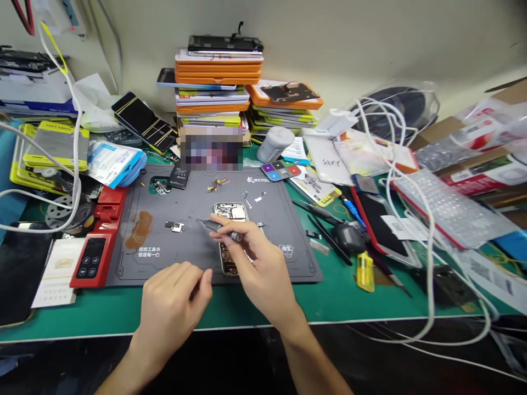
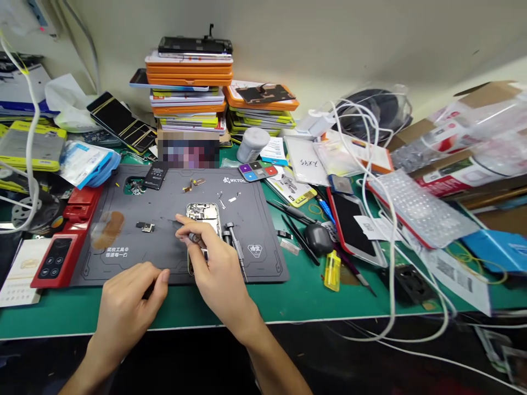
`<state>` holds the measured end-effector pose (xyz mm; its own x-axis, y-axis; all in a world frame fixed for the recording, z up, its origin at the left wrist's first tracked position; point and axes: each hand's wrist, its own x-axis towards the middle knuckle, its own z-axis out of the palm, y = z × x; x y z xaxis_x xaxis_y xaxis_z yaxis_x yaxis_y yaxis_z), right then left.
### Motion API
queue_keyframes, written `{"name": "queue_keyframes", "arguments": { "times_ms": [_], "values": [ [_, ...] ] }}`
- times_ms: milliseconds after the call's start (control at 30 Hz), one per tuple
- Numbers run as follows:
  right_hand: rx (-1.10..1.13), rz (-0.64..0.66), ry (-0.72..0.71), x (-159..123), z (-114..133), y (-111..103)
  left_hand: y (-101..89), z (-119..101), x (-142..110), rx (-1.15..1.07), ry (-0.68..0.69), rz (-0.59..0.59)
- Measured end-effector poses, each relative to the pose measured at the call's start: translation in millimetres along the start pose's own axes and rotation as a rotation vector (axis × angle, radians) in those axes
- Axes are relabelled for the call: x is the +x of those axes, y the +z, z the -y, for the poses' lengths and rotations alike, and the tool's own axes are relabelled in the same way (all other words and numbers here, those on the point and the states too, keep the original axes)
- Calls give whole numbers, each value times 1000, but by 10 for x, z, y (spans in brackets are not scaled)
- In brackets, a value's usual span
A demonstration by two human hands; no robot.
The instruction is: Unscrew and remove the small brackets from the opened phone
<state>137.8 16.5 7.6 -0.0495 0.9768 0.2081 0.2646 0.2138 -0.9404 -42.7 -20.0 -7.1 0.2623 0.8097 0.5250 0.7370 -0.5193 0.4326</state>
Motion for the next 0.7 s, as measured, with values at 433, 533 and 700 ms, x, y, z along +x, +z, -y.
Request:
{"name": "queue_keyframes", "arguments": {
  "times_ms": [433, 533, 700],
  "values": [
    [467, -395, -85, -82, 3, -32, -15, -13, 100, -345, -278, 62],
    [479, -378, -11, -83, -4, -54, -2, -45, 142, -362, -209, 86],
    [475, -313, 68, -89, 23, -72, -5, -92, 185, -367, -158, 34]
  ]
}}
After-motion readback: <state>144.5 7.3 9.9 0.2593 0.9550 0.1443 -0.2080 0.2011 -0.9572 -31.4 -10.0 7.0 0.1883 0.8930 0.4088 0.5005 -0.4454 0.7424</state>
